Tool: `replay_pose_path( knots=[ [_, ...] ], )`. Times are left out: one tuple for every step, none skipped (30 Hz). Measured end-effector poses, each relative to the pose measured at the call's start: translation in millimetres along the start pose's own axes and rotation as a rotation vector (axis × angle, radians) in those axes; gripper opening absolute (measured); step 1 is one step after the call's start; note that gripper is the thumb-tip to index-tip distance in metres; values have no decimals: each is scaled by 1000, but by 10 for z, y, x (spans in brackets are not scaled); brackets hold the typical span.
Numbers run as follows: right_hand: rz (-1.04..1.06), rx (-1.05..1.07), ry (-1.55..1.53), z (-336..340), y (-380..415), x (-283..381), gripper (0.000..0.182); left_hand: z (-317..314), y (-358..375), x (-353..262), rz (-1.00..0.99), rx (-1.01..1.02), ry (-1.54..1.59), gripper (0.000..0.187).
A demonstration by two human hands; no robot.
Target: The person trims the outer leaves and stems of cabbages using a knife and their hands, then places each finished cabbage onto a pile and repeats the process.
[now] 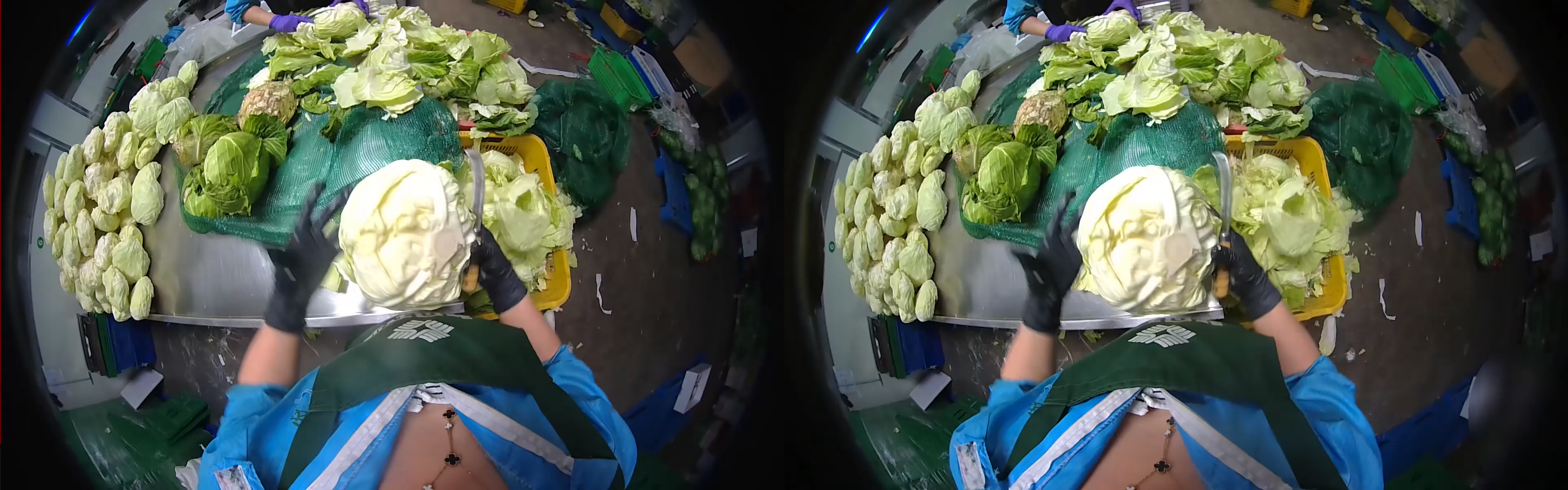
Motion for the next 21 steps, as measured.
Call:
replay_pose_path(
  knots=[
    [27,-147,-154,31,53,-84,38,113,100,290,-51,-189,-77,54],
    [5,-249,5,92,71,-147,34,294,219,579,-100,-378,-156,53],
    [-27,-353,166,164,99,-200,30,554,343,763,-148,-575,-232,54],
    [3,-297,340,95,84,-202,28,889,443,1035,-27,-593,-92,53],
    [32,-235,514,18,80,-194,28,1114,537,1231,91,-608,50,52],
    [49,-200,857,-106,100,-92,28,983,376,1098,85,-547,98,55],
    [58,-192,863,-65,37,-69,28,1050,333,1062,74,-541,97,55],
    [282,-173,1005,-82,64,32,30,1157,408,1059,114,-558,-27,58],
    [510,-149,1139,-217,136,138,32,1168,451,1032,155,-574,-151,60],
    [327,-145,1174,-179,144,69,21,1108,428,981,215,-586,-292,61],
    [316,-147,1176,-181,157,52,21,1161,433,1031,222,-592,-286,61],
    [257,-92,1323,-214,145,-34,21,1264,455,1123,252,-592,-302,61],
    [198,-35,1468,-236,130,-115,21,1372,470,1201,281,-591,-320,60],
    [109,-20,1467,-175,95,-192,22,1490,490,1302,342,-602,-221,59],
    [106,-18,1468,-155,80,-237,22,1480,471,1288,343,-605,-218,59],
    [145,-10,1470,-162,80,-271,22,1485,485,1270,363,-627,-282,55],
    [188,-2,1472,-166,62,-276,22,1493,470,1239,379,-646,-348,51],
    [185,1,1472,-145,41,-288,22,1483,447,1206,379,-650,-346,51],
    [228,19,1502,-157,35,-291,22,1463,443,1190,400,-642,-316,52],
    [272,34,1531,-174,41,-285,21,1444,435,1179,421,-632,-288,53],
    [271,33,1532,-177,49,-252,21,1431,415,1190,440,-619,-259,55]
  ],
)
Point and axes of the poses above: each hand's wrist, its own y-axis away from the middle knuckle, its own z-axis out of the back of the hand, x = y × z, the point moved 8 cm from there along -y, towards the middle knuckle, and after that the axes turned 7 degrees about -y, right-handed, at the moved point
